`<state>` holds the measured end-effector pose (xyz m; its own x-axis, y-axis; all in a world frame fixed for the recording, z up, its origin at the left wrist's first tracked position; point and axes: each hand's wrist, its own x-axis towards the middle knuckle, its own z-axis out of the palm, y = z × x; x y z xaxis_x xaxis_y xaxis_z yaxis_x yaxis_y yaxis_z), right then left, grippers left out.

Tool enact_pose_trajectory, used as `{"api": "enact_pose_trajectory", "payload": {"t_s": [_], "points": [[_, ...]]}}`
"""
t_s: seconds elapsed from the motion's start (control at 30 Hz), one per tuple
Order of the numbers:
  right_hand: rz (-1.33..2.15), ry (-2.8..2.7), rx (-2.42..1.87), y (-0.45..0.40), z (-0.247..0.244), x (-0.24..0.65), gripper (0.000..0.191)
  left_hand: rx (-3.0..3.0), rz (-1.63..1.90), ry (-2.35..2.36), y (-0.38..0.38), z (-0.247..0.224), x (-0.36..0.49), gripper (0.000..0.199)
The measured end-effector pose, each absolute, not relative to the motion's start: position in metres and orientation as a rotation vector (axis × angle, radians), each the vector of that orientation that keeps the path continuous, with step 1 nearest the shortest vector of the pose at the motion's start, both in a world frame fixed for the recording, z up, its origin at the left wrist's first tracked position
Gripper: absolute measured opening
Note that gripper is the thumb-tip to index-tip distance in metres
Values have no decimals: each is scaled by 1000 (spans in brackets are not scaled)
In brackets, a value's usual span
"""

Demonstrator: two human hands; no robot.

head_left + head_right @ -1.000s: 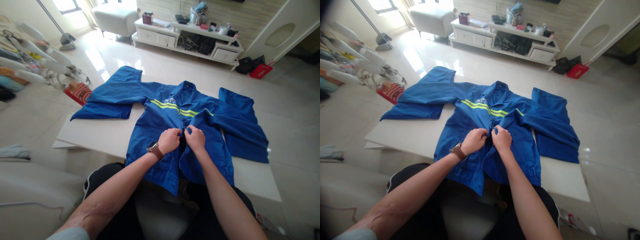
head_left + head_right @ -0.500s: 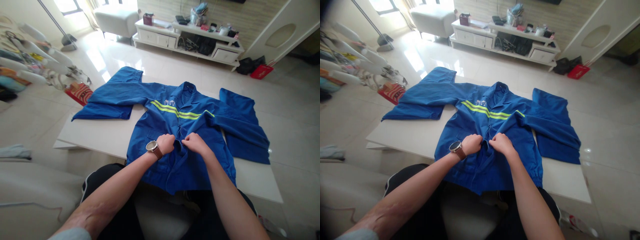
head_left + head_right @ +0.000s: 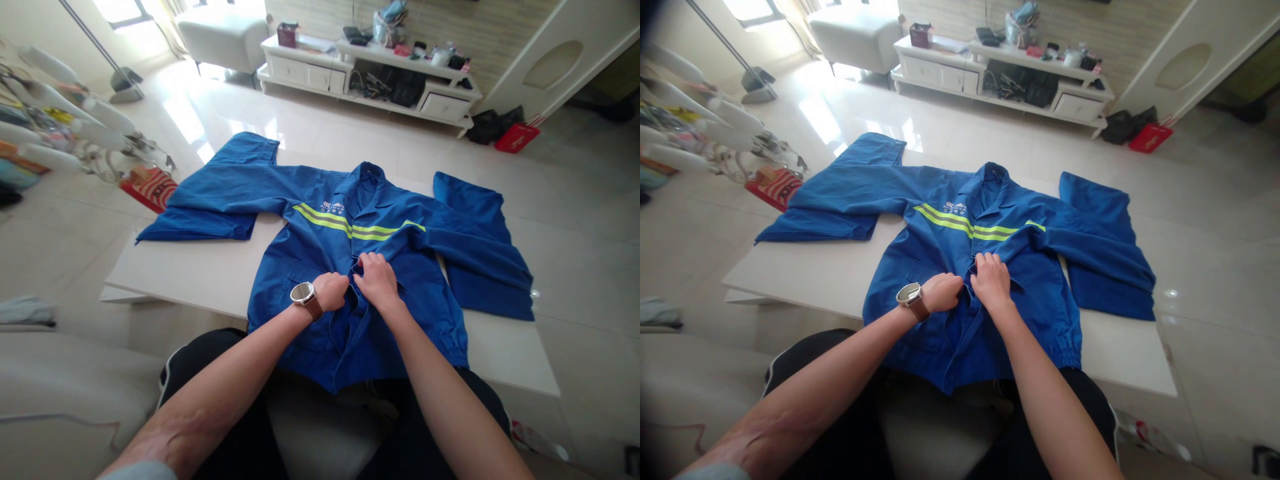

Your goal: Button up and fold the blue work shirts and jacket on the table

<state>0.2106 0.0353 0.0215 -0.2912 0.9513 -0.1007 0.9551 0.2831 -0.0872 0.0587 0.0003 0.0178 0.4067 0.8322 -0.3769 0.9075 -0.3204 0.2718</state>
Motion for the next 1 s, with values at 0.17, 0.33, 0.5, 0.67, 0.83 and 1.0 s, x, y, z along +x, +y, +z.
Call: {"api": "enact_pose_trajectory", "payload": {"t_s": [0.17, 0.33, 0.5, 0.67, 0.83, 1.0], "points": [[-220, 2401, 1892, 37, 22, 214, 20, 2161, -308, 1465, 1, 20, 56, 27], [-287, 2417, 1891, 38, 17, 213, 24, 2170, -295, 1449, 0, 17, 57, 29], [-375, 2403, 1863, 40, 13, 215, 32, 2160, -264, 1441, 0, 17, 57, 25], [-370, 2448, 1778, 36, 13, 218, 51, 1976, -118, 1380, 19, 25, 31, 24], [-388, 2424, 1744, 33, 16, 219, 51, 1831, 281, 2031, 45, 16, -54, 41], [-424, 2406, 1721, 33, 19, 220, 53, 1528, 54, 2416, 46, -25, -134, 71]]}}
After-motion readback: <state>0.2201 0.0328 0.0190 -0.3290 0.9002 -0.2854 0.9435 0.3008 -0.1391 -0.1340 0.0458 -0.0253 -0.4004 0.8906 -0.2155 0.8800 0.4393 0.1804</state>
